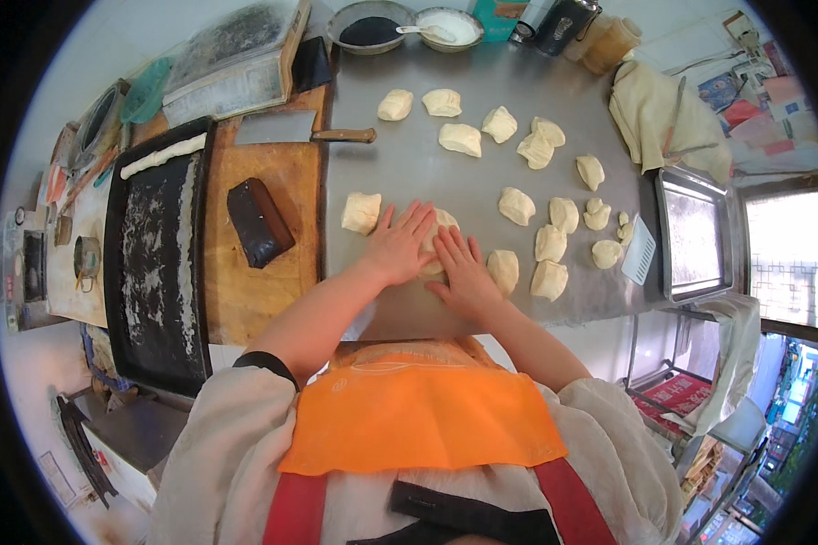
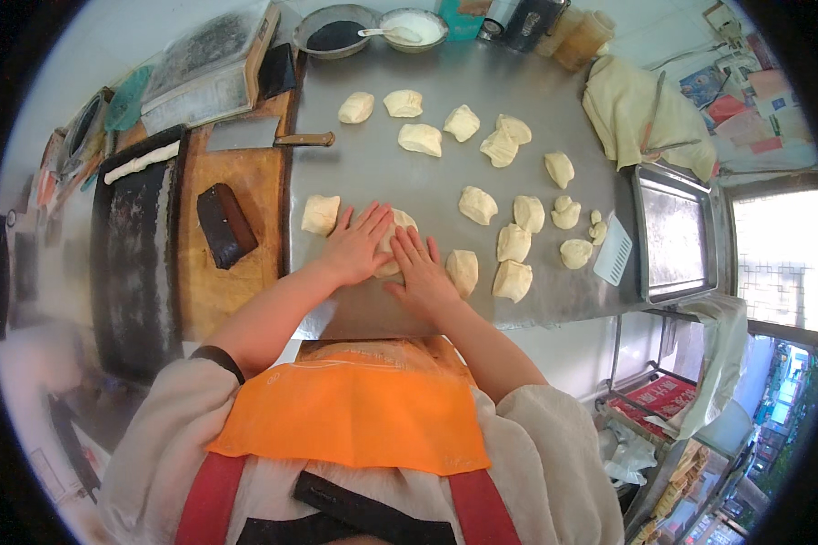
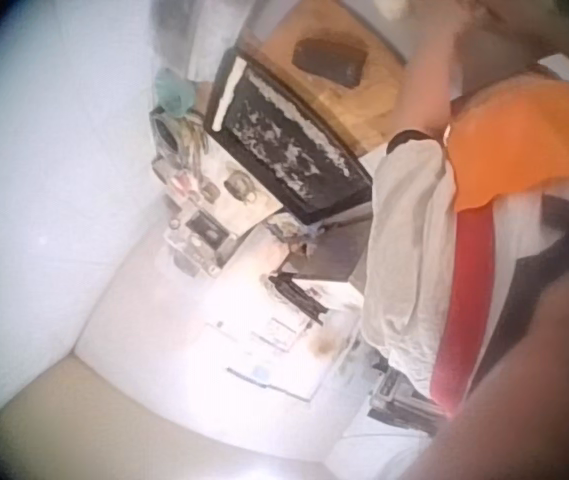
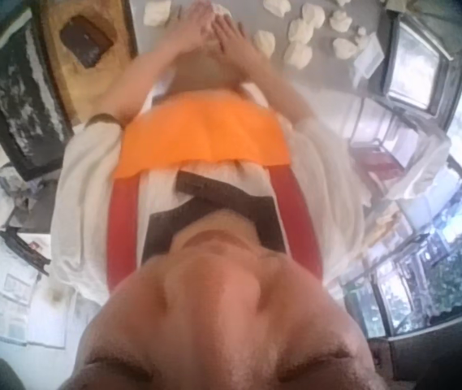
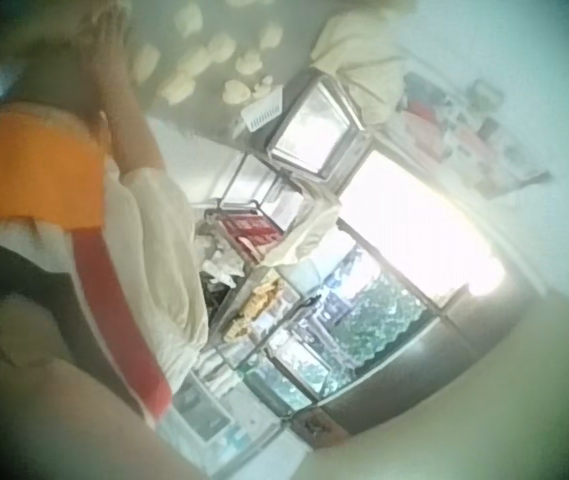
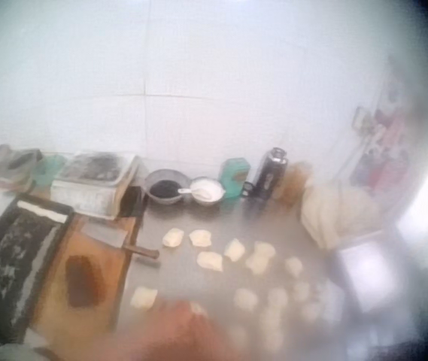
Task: The person uses a cleaver to cut pieces of chocolate, places a piece on flattened dough circles, and rolls the dough into logs before placing them on a baking tray.
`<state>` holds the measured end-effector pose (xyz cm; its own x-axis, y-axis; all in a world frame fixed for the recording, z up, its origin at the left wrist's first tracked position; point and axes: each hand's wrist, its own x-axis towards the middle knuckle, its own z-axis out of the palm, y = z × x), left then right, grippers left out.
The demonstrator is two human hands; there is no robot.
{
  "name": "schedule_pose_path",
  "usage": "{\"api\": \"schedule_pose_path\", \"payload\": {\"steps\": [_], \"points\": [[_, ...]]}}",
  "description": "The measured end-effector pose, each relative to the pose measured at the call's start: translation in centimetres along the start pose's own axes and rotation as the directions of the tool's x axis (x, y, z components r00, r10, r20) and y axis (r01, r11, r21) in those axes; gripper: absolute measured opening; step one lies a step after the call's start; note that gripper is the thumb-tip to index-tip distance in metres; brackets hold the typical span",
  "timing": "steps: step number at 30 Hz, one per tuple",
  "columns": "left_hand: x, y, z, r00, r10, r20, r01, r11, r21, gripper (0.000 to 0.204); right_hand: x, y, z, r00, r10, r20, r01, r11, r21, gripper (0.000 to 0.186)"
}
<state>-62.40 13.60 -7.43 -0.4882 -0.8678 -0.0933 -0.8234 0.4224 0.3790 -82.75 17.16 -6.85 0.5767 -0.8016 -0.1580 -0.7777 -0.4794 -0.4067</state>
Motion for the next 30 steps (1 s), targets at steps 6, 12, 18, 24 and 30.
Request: {"api": "schedule_pose_path", "payload": {"steps": [6, 12, 18, 24, 30], "points": [[-4.4, 0.4, 1.7, 0.997, 0.066, 0.027, -0.066, 0.998, -0.005, 0.072, -1.3, -2.6, -0.7, 1.0, -0.013, 0.013, 0.013, 1.0, 0.018, 0.091], [-8.8, 1.6, 0.1, 0.994, 0.094, 0.056, -0.092, 0.995, -0.031, 0.073, -3.9, -3.4, 1.6, 0.991, 0.007, 0.131, 0.001, 0.998, -0.058, 0.091], [-8.8, 2.2, 1.8, 0.996, -0.069, -0.051, 0.069, 0.998, 0.005, 0.071, -1.8, -3.9, 1.8, 0.999, -0.05, 0.016, 0.05, 0.999, -0.01, 0.085], [-6.8, 1.7, 1.1, 0.988, -0.066, -0.142, 0.041, 0.984, -0.175, 0.067, 1.0, -2.5, -0.7, 0.996, 0.004, 0.094, -0.008, 0.999, 0.047, 0.081], [-3.8, 0.5, -0.5, 0.996, -0.022, -0.091, 0.009, 0.989, -0.147, 0.065, 1.9, -1.4, 0.0, 0.994, 0.091, 0.057, -0.095, 0.993, 0.076, 0.079]]}}
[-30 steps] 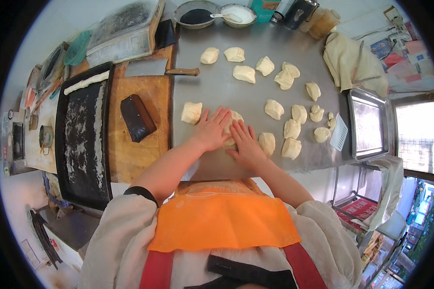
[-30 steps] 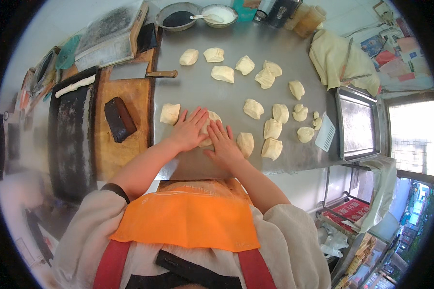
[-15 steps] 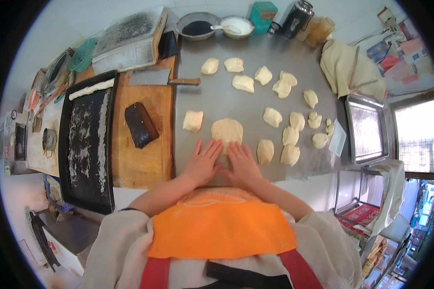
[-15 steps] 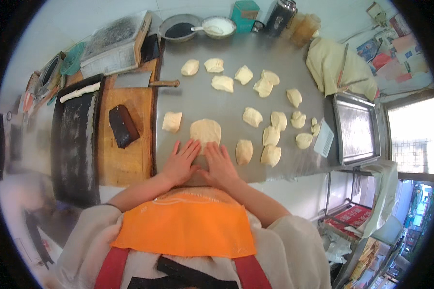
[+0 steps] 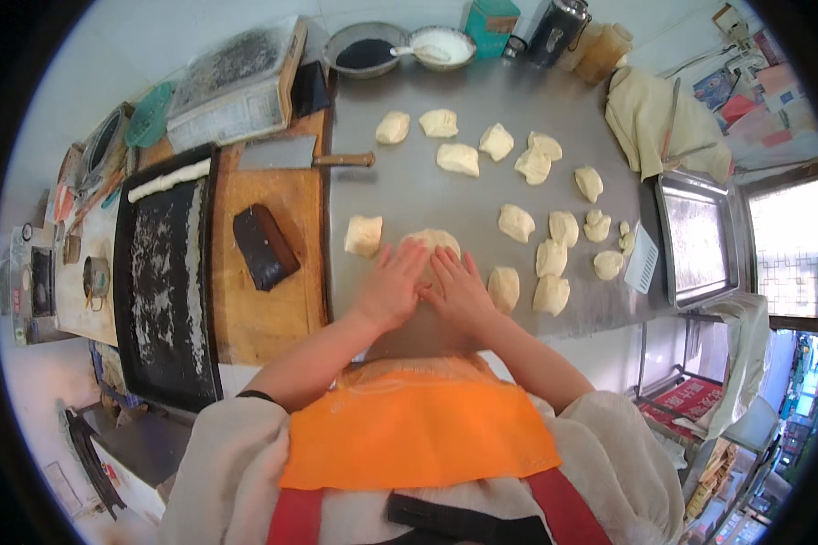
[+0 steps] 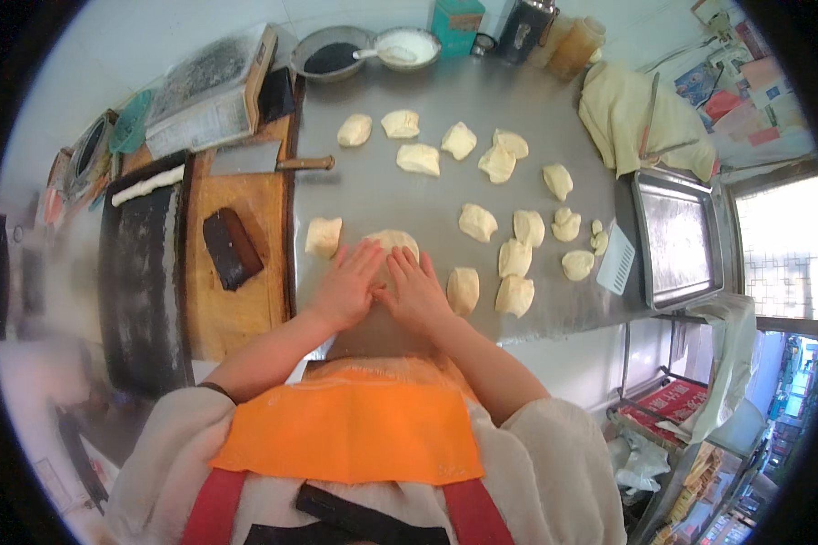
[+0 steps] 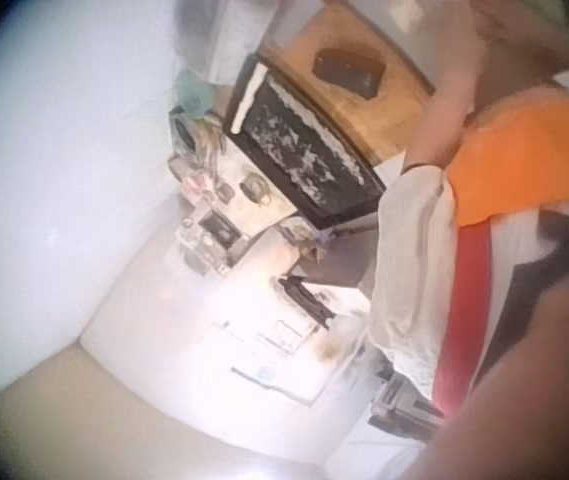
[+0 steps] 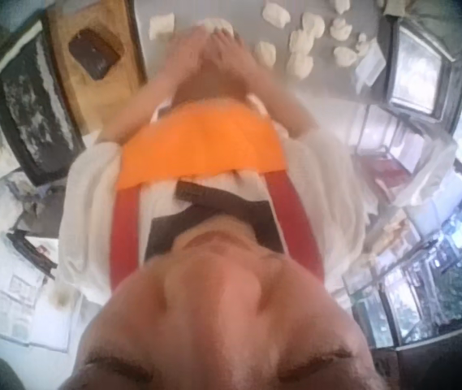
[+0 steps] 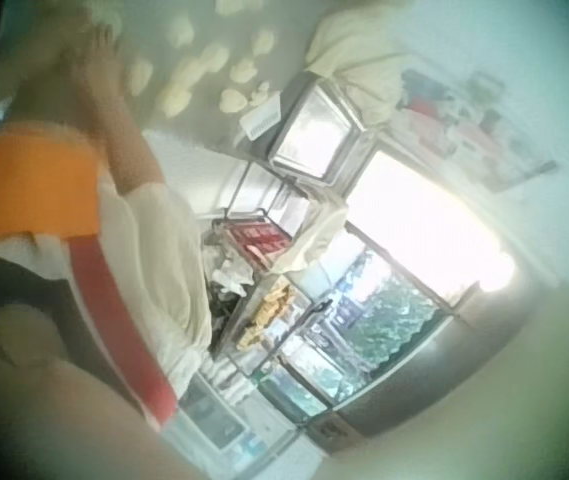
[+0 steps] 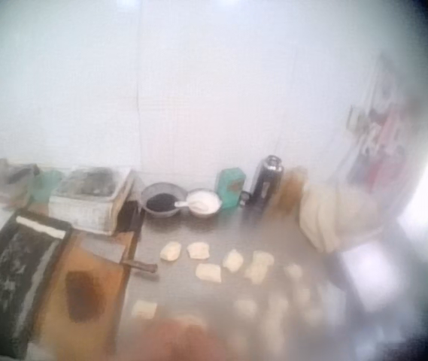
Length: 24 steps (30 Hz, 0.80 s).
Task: The person uses a cleaver to cut pieces of chocolate, places a piece on flattened dough circles, and rolls the dough into logs before placing them on a baking tray.
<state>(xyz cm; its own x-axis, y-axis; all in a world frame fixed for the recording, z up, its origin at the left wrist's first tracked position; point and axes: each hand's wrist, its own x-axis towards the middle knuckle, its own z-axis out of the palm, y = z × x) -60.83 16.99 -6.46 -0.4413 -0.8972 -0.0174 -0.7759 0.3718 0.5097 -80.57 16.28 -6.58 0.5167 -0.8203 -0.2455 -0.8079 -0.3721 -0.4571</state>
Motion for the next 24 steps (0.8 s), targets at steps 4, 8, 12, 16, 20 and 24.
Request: {"api": "schedule_pose_path", "payload": {"steps": [4, 8, 12, 16, 20, 24], "points": [[2.6, -1.9, 2.1, 0.999, 0.036, 0.014, -0.037, 0.991, 0.128, 0.068, 2.6, 1.5, 0.1, 0.995, -0.05, -0.09, 0.049, 0.999, -0.013, 0.08], [3.4, -1.7, 1.2, 0.998, 0.016, 0.057, -0.028, 0.978, 0.206, 0.075, 2.9, 2.3, -0.4, 0.991, -0.067, -0.118, 0.065, 0.998, -0.022, 0.081], [3.1, -1.5, 1.3, 0.998, -0.038, 0.051, 0.031, 0.992, 0.126, 0.081, 1.9, 1.9, -0.7, 0.996, -0.028, -0.086, 0.025, 0.999, -0.03, 0.083], [-0.7, -1.3, 0.4, 0.997, -0.014, 0.078, 0.006, 0.995, 0.095, 0.081, -2.4, 2.2, 0.5, 0.994, -0.108, -0.013, 0.107, 0.989, -0.101, 0.086], [-2.5, -0.6, 0.3, 0.995, 0.038, 0.093, -0.048, 0.993, 0.103, 0.08, -4.1, 1.5, 0.5, 0.993, -0.115, 0.018, 0.116, 0.989, -0.096, 0.089], [-4.5, 1.2, 0.5, 0.971, 0.044, 0.235, -0.079, 0.987, 0.143, 0.08, -5.2, 0.2, 0.8, 0.993, -0.115, 0.017, 0.116, 0.992, -0.05, 0.09]]}}
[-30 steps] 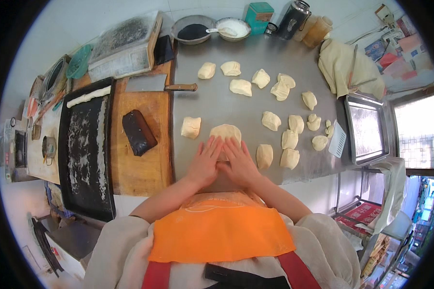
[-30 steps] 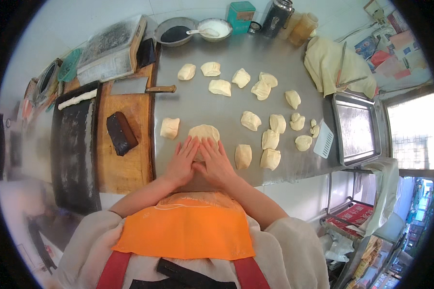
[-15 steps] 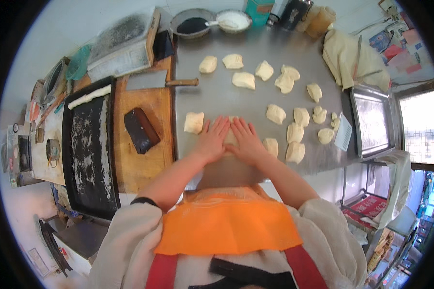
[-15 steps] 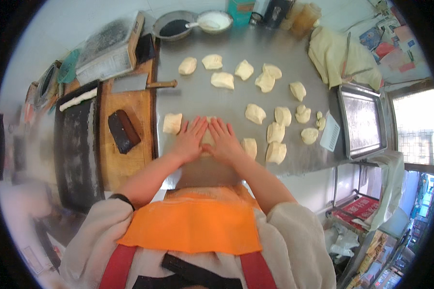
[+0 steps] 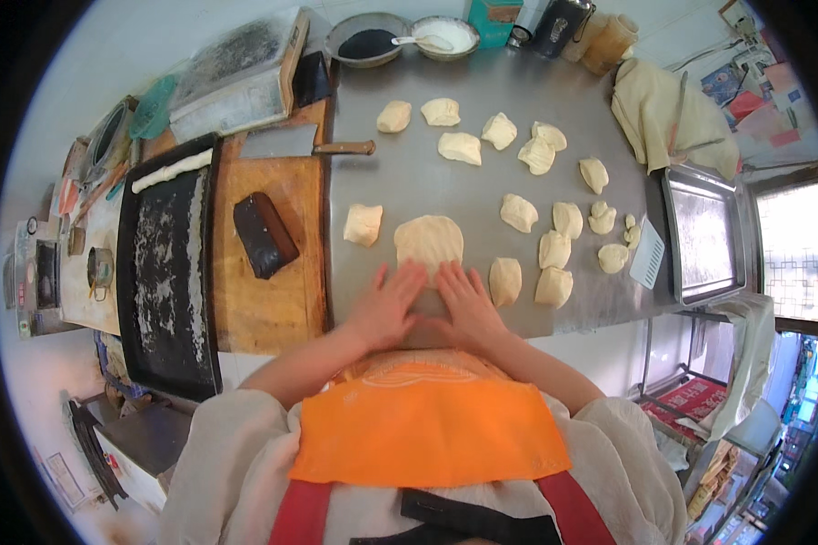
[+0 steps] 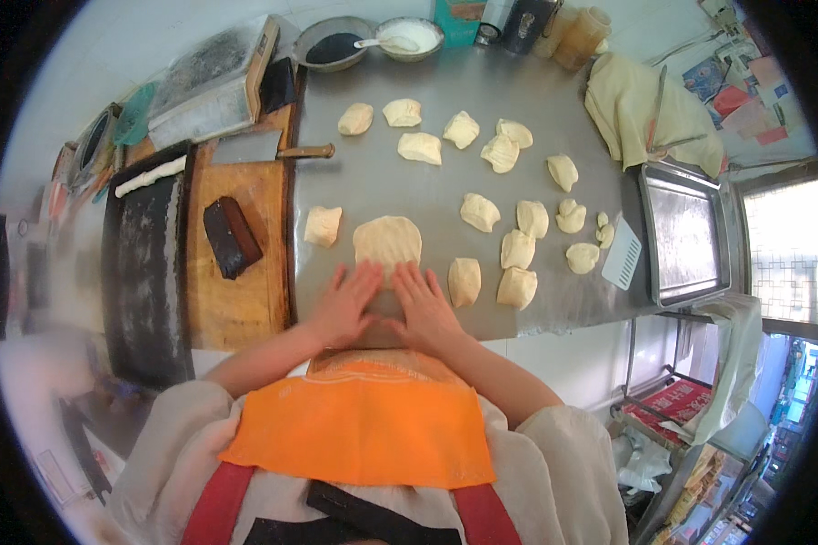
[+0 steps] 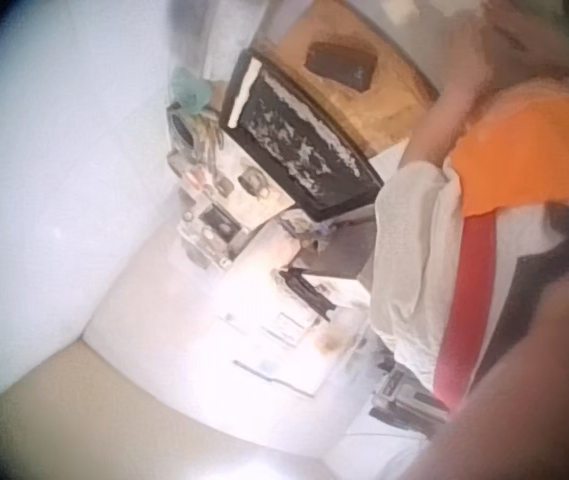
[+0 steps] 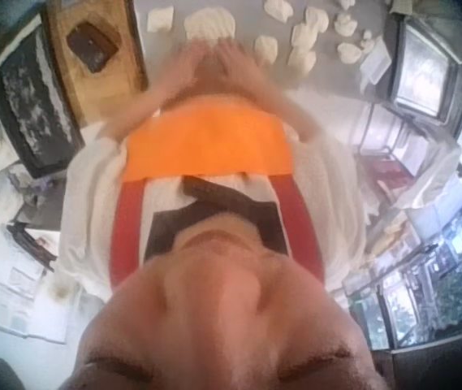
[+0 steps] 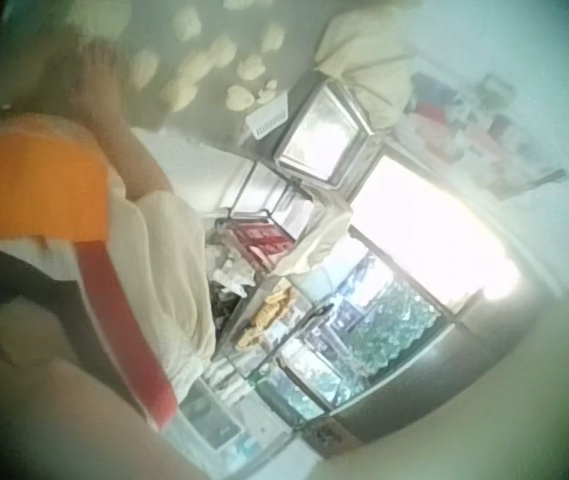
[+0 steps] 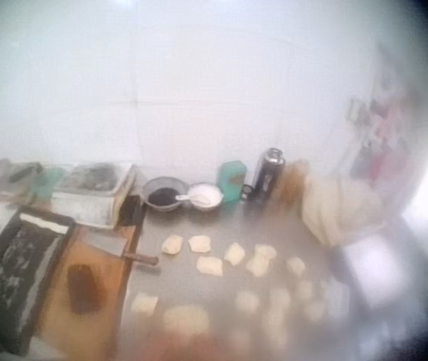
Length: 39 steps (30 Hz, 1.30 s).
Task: The person uses a cleaver to cut pieces of chocolate, places a piece on flattened dough circles, and rolls the dough into logs before placing them on a baking tray.
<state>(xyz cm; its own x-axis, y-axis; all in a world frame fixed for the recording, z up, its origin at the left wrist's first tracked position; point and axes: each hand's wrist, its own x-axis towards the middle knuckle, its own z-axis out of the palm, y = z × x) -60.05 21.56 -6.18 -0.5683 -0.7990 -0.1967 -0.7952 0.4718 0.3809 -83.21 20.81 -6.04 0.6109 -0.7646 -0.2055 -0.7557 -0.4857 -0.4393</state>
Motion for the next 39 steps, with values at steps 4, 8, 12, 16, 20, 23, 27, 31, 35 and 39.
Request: {"api": "schedule_pose_path", "payload": {"steps": [4, 8, 12, 16, 20, 23, 27, 31, 35, 39], "points": [[-0.8, 1.1, 1.2, 0.997, 0.021, -0.07, -0.024, 0.999, -0.042, 0.077, -0.8, -0.3, 0.5, 0.998, -0.06, 0.025, 0.061, 0.998, -0.02, 0.088], [-0.8, 1.6, 0.2, 0.997, 0.013, -0.072, -0.016, 0.999, -0.045, 0.072, -0.9, -0.9, 0.8, 0.998, -0.057, 0.009, 0.057, 0.998, 0.0, 0.083], [-1.6, 0.2, -0.3, 0.977, -0.098, -0.187, 0.036, 0.951, -0.308, 0.06, 0.3, -1.1, -0.6, 0.992, -0.066, 0.108, 0.077, 0.991, -0.107, 0.073], [-5.7, -1.9, -5.3, 0.771, -0.336, -0.541, 0.136, 0.917, -0.376, 0.045, 5.9, -3.3, -3.8, 0.997, -0.053, -0.05, 0.063, 0.971, 0.229, 0.053], [-10.8, -7.3, -7.9, 0.597, -0.434, -0.674, 0.316, 0.9, -0.3, 0.033, 18.2, -7.1, -5.2, 0.845, -0.116, -0.522, 0.247, 0.95, 0.189, 0.046], [-11.8, -10.6, -10.9, 0.545, -0.371, -0.752, 0.384, 0.907, -0.17, 0.029, 28.2, -7.4, -6.0, 0.765, -0.176, -0.619, 0.119, 0.984, -0.132, 0.05], [-11.4, -15.5, -11.5, 0.611, -0.266, -0.746, 0.241, 0.96, -0.145, 0.027, 32.2, -7.7, -7.0, 0.991, -0.051, -0.127, 0.034, 0.99, -0.136, 0.049], [-11.0, -18.2, -13.0, 0.736, -0.153, -0.659, 0.109, 0.988, -0.108, 0.028, 25.8, -12.1, -7.0, 0.999, 0.036, 0.012, -0.037, 0.994, 0.099, 0.047], [-10.7, -21.2, -14.1, 0.782, 0.058, -0.621, -0.077, 0.997, -0.003, 0.033, 15.0, -19.7, -7.1, 0.991, 0.095, -0.096, -0.042, 0.892, 0.45, 0.022], [-9.3, -23.7, -14.1, 0.815, 0.213, -0.538, -0.244, 0.97, 0.015, 0.031, 11.9, -22.1, -6.5, 0.985, 0.173, -0.026, -0.137, 0.858, 0.495, 0.022]]}}
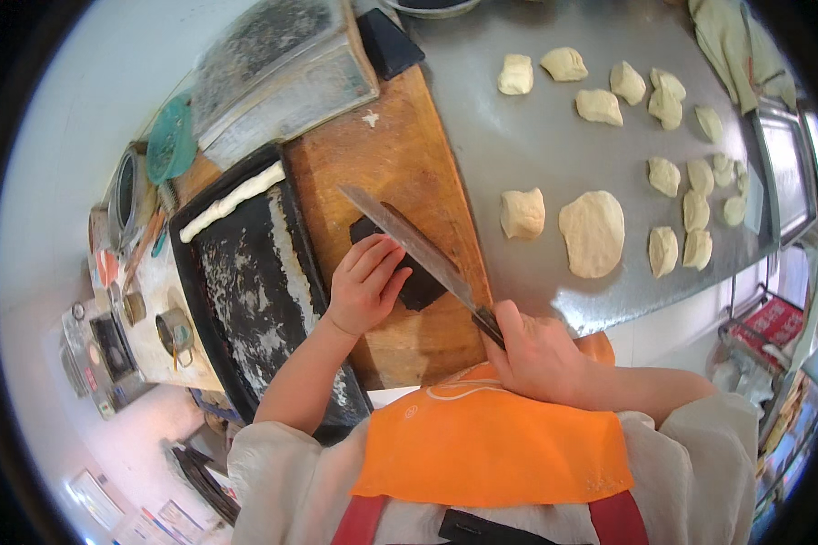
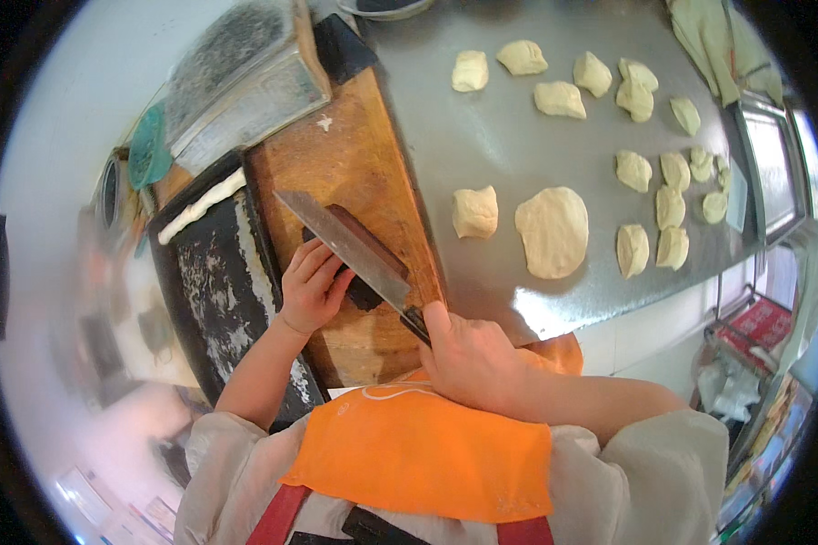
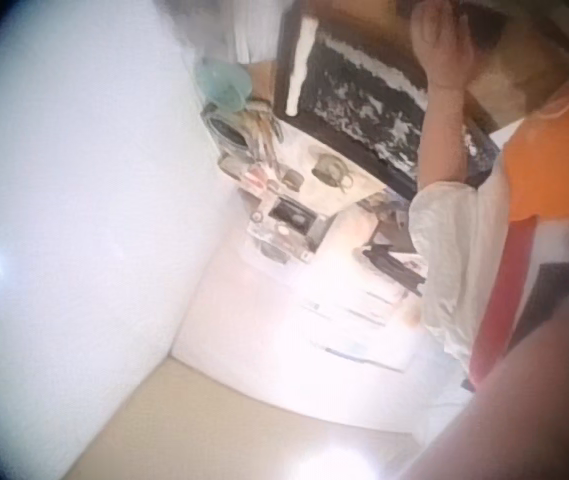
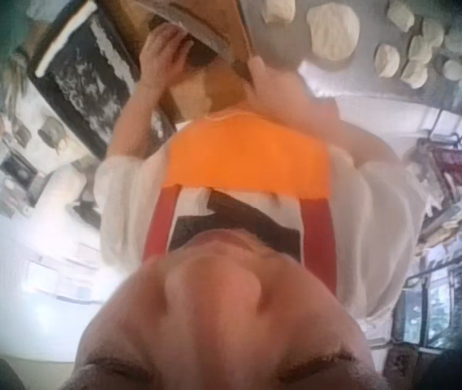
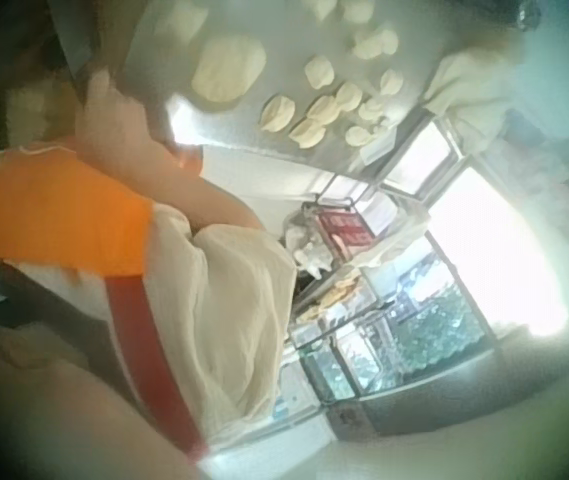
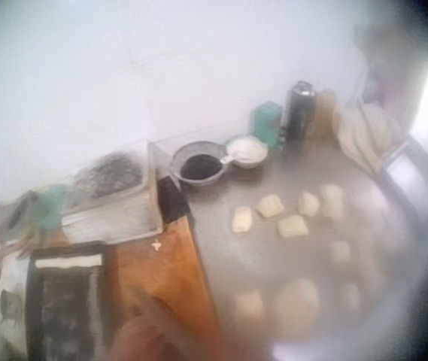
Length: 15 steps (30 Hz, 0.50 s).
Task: The person uses a cleaver to cut pieces of chocolate, places a piece on flattened dough circles, and rolls the dough into logs before placing them on a baking tray.
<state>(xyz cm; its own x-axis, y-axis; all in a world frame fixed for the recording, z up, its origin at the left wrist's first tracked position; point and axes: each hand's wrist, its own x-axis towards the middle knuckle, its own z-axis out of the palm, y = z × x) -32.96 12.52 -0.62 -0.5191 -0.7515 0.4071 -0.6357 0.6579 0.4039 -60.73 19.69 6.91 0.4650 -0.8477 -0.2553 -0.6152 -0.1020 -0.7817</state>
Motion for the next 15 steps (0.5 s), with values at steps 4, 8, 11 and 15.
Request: {"api": "schedule_pose_path", "payload": {"steps": [4, 8, 11, 15], "points": [[-0.2, -1.2, -0.3, 0.996, 0.054, 0.066, -0.053, 0.998, -0.018, 0.029, -0.6, -0.7, 0.9, 0.994, 0.066, 0.085, -0.067, 0.998, 0.007, 0.021], [-0.6, -1.5, -0.5, 0.995, 0.051, 0.082, -0.05, 0.999, -0.014, 0.029, -0.9, -1.1, 1.4, 0.989, 0.075, 0.124, -0.075, 0.997, -0.006, 0.02], [-0.5, -1.5, -0.4, 0.996, 0.048, 0.077, -0.045, 0.999, -0.029, 0.029, -0.9, -1.1, 1.6, 0.992, 0.06, 0.111, -0.061, 0.998, 0.003, 0.02], [-0.4, -1.6, -0.2, 0.997, 0.049, 0.062, -0.047, 0.998, -0.03, 0.03, -0.6, -1.0, 2.1, 0.999, 0.03, 0.03, -0.031, 0.999, 0.025, 0.019]]}}
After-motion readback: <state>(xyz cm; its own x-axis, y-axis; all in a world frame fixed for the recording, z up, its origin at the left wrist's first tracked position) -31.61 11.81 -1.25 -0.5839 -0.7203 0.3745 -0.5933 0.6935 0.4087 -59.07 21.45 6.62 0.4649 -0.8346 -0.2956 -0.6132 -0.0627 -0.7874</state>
